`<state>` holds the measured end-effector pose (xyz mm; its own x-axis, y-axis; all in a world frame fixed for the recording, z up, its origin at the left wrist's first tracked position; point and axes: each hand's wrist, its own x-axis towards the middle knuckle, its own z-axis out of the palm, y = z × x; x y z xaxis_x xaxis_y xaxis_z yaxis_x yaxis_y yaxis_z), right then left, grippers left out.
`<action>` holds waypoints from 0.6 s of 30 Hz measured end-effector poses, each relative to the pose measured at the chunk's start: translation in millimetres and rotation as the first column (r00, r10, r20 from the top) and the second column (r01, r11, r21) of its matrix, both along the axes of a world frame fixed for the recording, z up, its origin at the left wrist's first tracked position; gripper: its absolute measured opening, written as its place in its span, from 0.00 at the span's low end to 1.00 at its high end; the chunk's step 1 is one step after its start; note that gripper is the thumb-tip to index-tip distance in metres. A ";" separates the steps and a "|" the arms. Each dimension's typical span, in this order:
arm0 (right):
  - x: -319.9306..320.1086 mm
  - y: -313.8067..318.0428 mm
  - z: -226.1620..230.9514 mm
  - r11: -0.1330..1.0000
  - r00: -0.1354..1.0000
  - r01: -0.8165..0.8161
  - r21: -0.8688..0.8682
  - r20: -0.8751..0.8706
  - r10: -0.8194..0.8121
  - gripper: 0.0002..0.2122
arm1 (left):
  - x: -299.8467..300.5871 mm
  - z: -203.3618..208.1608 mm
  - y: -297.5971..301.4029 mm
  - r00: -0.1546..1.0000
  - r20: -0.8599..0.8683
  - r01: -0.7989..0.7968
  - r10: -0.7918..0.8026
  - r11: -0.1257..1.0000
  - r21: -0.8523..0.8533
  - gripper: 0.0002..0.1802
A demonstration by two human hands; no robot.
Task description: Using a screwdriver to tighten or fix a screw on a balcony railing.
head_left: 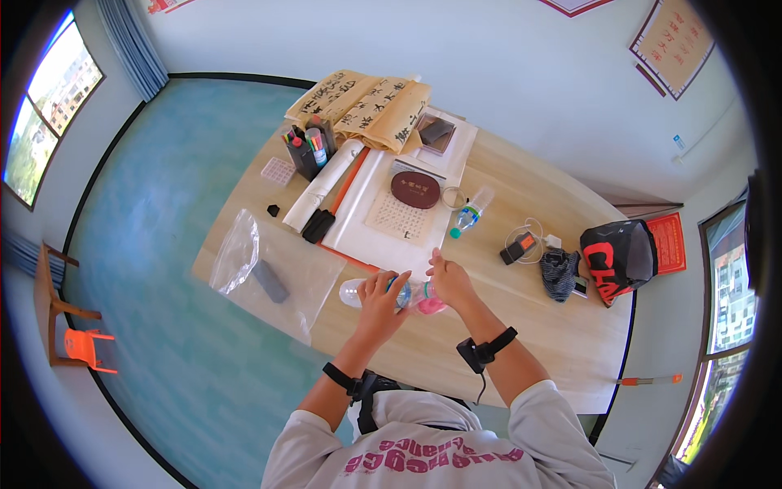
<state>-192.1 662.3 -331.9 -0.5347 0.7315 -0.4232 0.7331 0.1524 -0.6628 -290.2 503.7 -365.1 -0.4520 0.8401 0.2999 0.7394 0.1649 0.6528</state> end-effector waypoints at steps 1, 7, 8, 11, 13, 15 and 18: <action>-2.2 -1.9 2.7 0.999 0.999 0.034 0.005 0.015 -0.034 0.33 | 0.0 -1.6 0.3 1.000 0.015 0.002 -0.002 1.000 0.001 0.39; -2.6 -8.0 -18.8 0.988 0.996 0.032 0.154 0.079 -0.045 0.33 | 5.0 -15.3 -4.0 0.998 0.055 -0.009 0.011 0.999 -0.033 0.40; -1.0 -7.4 -22.3 0.988 0.996 0.031 0.153 0.077 -0.044 0.33 | 5.4 -15.9 -7.2 0.999 0.053 -0.011 0.013 0.999 -0.033 0.40; -2.5 10.1 -25.7 0.997 0.999 0.018 0.076 0.025 -0.020 0.33 | 1.3 -8.9 2.4 0.999 0.038 -0.014 0.015 1.000 -0.016 0.40; -1.7 6.4 -20.3 0.998 0.994 0.056 -0.010 -0.091 -0.056 0.34 | 2.0 -3.0 -1.1 0.999 0.041 -0.028 0.028 1.000 -0.008 0.39; -1.4 2.5 -20.7 0.998 0.995 0.067 0.002 -0.081 -0.066 0.34 | 4.1 -7.0 0.8 0.998 0.059 -0.031 0.031 1.000 -0.005 0.38; -8.2 -3.0 -15.3 0.997 0.998 0.063 0.052 -0.019 -0.062 0.35 | 2.3 -16.4 0.9 0.995 0.090 -0.037 0.037 0.999 0.001 0.38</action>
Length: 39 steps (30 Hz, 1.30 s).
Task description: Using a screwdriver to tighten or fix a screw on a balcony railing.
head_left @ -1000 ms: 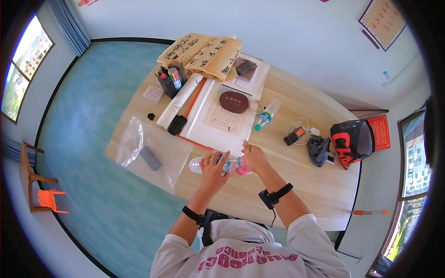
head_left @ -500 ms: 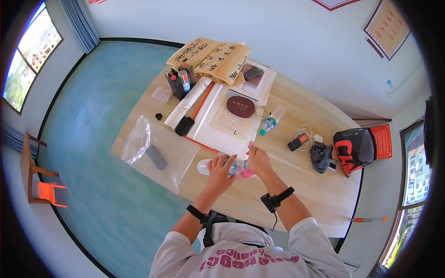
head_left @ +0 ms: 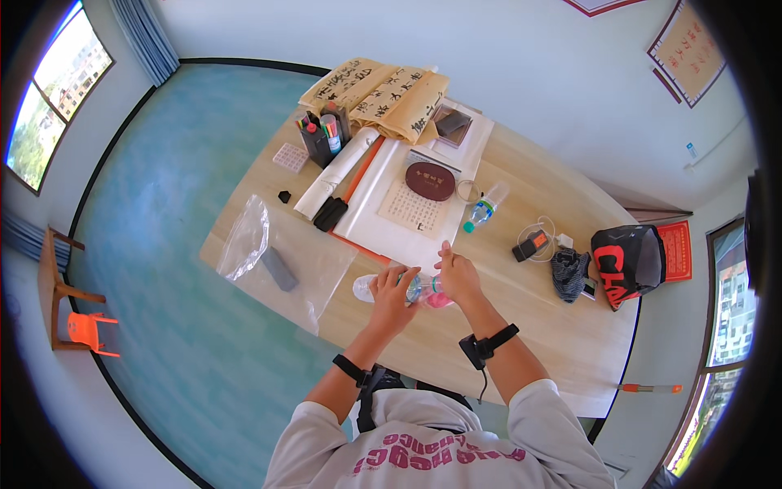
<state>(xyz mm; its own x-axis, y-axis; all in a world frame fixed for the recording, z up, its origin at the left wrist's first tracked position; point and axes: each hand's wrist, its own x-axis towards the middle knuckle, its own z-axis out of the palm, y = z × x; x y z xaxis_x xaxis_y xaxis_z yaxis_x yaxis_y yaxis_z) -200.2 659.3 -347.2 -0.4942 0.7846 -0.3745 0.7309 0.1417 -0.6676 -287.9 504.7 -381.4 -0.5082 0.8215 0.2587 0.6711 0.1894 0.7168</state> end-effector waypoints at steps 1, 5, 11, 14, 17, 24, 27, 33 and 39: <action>-3.1 -1.1 1.8 1.000 0.998 -0.013 0.028 0.061 0.012 0.35 | -1.0 -2.2 1.0 1.000 0.019 -0.004 0.004 1.000 -0.002 0.38; 0.8 0.8 -3.6 0.997 0.995 -0.010 0.083 0.102 0.001 0.35 | -5.1 4.0 2.1 0.999 -0.045 0.019 -0.019 1.000 -0.013 0.39; -0.1 0.3 2.7 0.999 0.999 -0.009 0.041 -0.045 0.011 0.34 | -3.3 15.8 -0.4 0.998 -0.060 -0.010 0.010 1.000 0.004 0.38; -2.6 -7.3 -0.7 0.998 1.000 -0.006 0.070 -0.018 0.008 0.35 | -2.5 2.0 -2.9 1.000 -0.011 -0.015 0.015 1.000 0.008 0.38; -4.8 -1.2 -7.7 0.983 0.999 -0.036 0.181 0.009 0.035 0.34 | -2.0 4.6 -5.7 1.000 0.003 -0.022 0.022 0.999 -0.024 0.37; -0.7 1.6 -9.6 0.997 0.987 0.065 -0.051 -0.145 -0.072 0.34 | -1.0 16.2 -7.4 0.999 0.038 -0.030 0.028 0.999 0.032 0.37; 1.6 -0.7 -8.6 0.996 0.991 0.085 0.004 -0.102 -0.084 0.34 | 2.3 11.7 -6.4 0.999 0.047 -0.019 0.017 0.999 0.030 0.38; 9.0 -5.4 -5.6 0.993 0.995 0.088 0.080 -0.045 -0.085 0.34 | 2.7 7.7 -4.5 0.999 -0.031 -0.020 0.021 0.999 0.033 0.39; 9.7 -2.9 8.2 0.996 0.991 0.076 0.035 -0.115 -0.071 0.32 | 6.5 17.7 -3.5 0.999 -0.032 -0.013 0.015 0.999 0.043 0.39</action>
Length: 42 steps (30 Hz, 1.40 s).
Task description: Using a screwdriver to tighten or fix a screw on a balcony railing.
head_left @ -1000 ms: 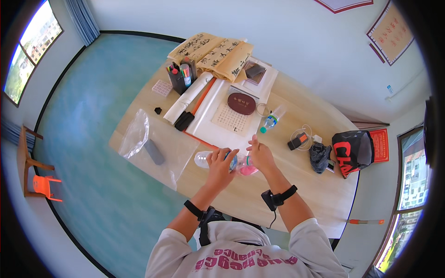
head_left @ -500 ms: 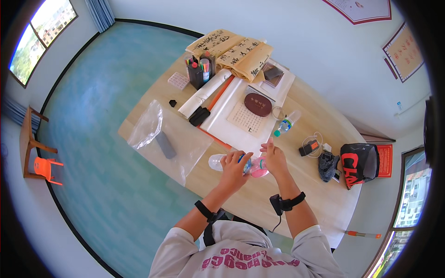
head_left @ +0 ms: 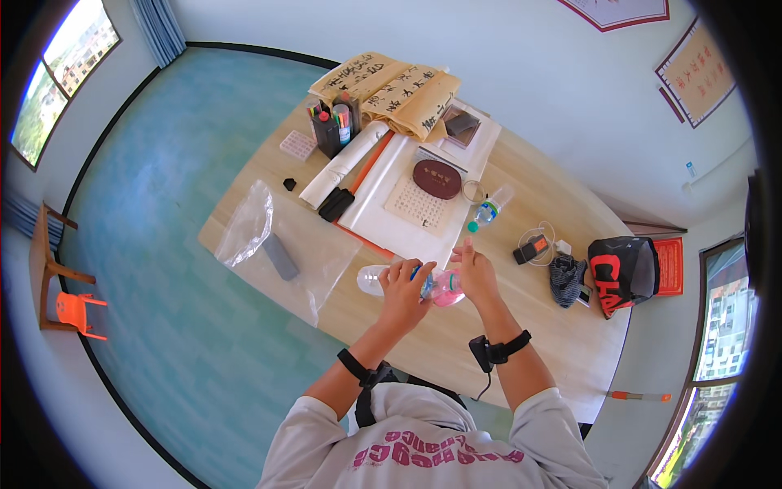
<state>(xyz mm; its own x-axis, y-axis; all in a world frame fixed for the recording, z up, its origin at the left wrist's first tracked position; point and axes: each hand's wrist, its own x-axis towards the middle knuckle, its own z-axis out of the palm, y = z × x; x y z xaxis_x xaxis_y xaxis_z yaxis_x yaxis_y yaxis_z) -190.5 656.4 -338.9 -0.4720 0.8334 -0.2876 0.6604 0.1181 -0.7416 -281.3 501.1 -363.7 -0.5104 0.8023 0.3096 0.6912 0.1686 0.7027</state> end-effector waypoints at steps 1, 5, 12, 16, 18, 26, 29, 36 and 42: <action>0.2 -1.1 -1.7 1.000 1.000 0.011 -0.009 0.014 -0.011 0.32 | 0.5 -1.5 -0.7 1.000 -0.008 -0.005 0.004 1.000 -0.008 0.40; 3.4 -12.0 -13.3 0.997 0.997 0.042 0.059 0.058 -0.045 0.32 | 2.2 -3.7 -5.8 1.000 0.002 -0.010 0.010 0.999 -0.031 0.40; 1.3 -2.8 -9.9 1.000 1.000 -0.004 0.003 0.024 0.003 0.34 | -0.9 3.7 -7.6 1.000 -0.015 0.009 -0.009 1.000 -0.010 0.38; 5.5 -8.4 -11.2 0.999 0.999 0.032 0.013 -0.013 -0.032 0.33 | 3.3 5.9 -8.0 0.999 -0.034 -0.004 0.003 1.000 -0.018 0.38; -0.9 -7.5 -8.2 0.998 0.999 0.037 0.045 0.023 -0.038 0.32 | 4.7 1.3 -9.0 1.000 -0.017 -0.001 0.001 1.000 -0.019 0.38; 1.0 -10.8 -13.2 0.999 0.998 0.007 0.051 0.067 -0.011 0.31 | -1.5 4.2 -10.1 0.999 -0.053 -0.005 0.005 1.000 -0.017 0.39; 0.8 -20.1 -6.9 1.000 0.999 0.004 0.024 0.046 -0.005 0.30 | -1.1 6.6 -14.7 0.998 -0.054 -0.019 0.017 1.000 -0.021 0.39; -16.2 -32.3 -12.5 0.994 0.993 -0.018 0.106 0.114 0.005 0.31 | -6.4 -6.8 -29.2 0.998 -0.045 -0.036 0.032 0.996 -0.086 0.38; -30.9 -37.5 -1.3 0.992 0.989 -0.093 0.080 0.125 0.083 0.30 | -16.6 2.3 -36.2 0.994 -0.061 -0.091 0.086 0.993 -0.075 0.38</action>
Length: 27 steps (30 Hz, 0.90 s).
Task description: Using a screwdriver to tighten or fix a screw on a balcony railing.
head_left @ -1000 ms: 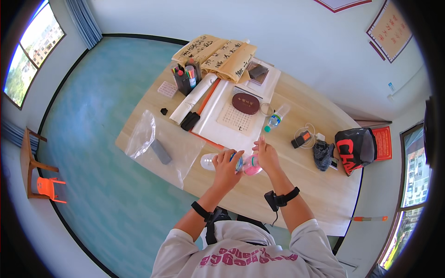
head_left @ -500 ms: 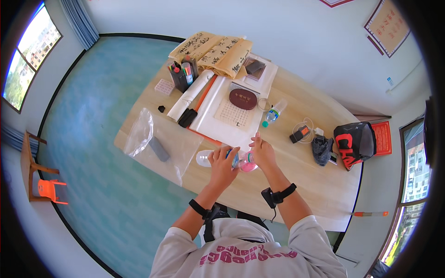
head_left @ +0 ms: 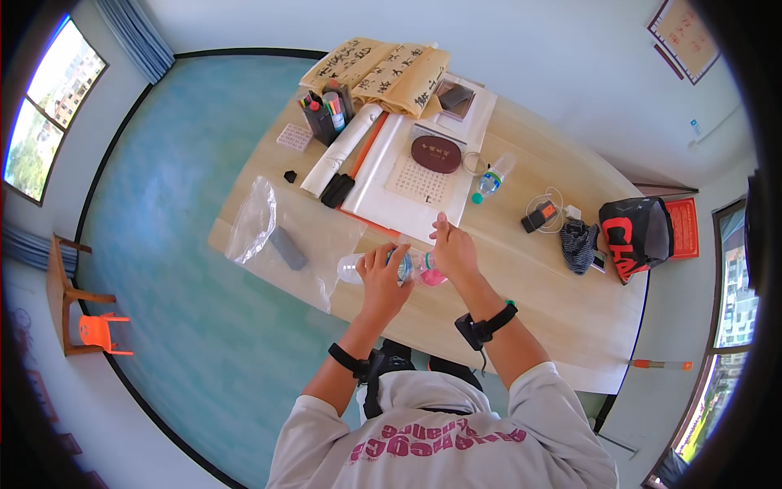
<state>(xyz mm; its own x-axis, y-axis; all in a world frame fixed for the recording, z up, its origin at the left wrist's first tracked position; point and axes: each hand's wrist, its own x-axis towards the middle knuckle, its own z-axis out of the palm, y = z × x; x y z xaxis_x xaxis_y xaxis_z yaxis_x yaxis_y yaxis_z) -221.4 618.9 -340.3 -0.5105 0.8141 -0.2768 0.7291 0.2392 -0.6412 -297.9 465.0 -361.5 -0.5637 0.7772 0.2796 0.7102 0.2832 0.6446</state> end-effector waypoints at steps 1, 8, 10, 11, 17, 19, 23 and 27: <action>-2.5 0.3 2.8 0.999 1.000 -0.014 -0.030 -0.009 0.014 0.30 | 0.0 -1.2 -1.2 1.000 0.008 -0.017 0.017 1.000 -0.001 0.38; -7.3 -5.9 -14.8 1.000 0.996 -0.015 0.025 0.085 0.012 0.30 | -2.8 -8.3 -6.0 0.999 0.021 -0.031 0.031 1.000 0.002 0.38; -8.0 -2.2 -9.7 0.997 0.997 -0.035 0.065 0.065 0.030 0.31 | -4.6 -2.6 -3.9 0.999 0.024 -0.030 0.030 1.000 -0.002 0.38; -9.8 4.5 -6.8 0.997 0.997 -0.040 0.068 0.072 0.035 0.31 | -5.3 -0.2 -1.9 0.999 0.022 -0.025 0.026 1.000 -0.011 0.38; -12.5 -3.6 -14.8 1.000 0.999 0.008 0.011 0.036 -0.008 0.31 | -6.3 -8.4 -4.7 0.997 0.055 -0.045 0.045 0.999 0.002 0.37; -10.3 -4.1 -20.3 0.999 0.998 0.041 0.003 0.053 -0.041 0.31 | -4.7 -8.7 -3.8 0.998 0.050 -0.037 0.036 0.999 0.008 0.37; -14.5 5.1 -18.7 0.999 0.999 0.007 0.031 0.031 -0.008 0.31 | -5.0 -9.9 -3.8 0.999 0.031 -0.030 0.030 1.000 0.001 0.37; -11.0 -1.7 -12.5 0.995 0.996 -0.060 0.079 0.075 0.054 0.31 | -4.8 -1.4 -5.8 0.998 0.028 -0.047 0.048 0.999 -0.007 0.37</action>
<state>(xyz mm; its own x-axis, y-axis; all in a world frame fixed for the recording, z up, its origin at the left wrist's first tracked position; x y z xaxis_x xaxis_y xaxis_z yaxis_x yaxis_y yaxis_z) -232.4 617.2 -352.7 -0.5378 0.8055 -0.2490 0.7567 0.3310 -0.5637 -302.6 459.1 -362.9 -0.6075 0.7511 0.2583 0.6776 0.3204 0.6620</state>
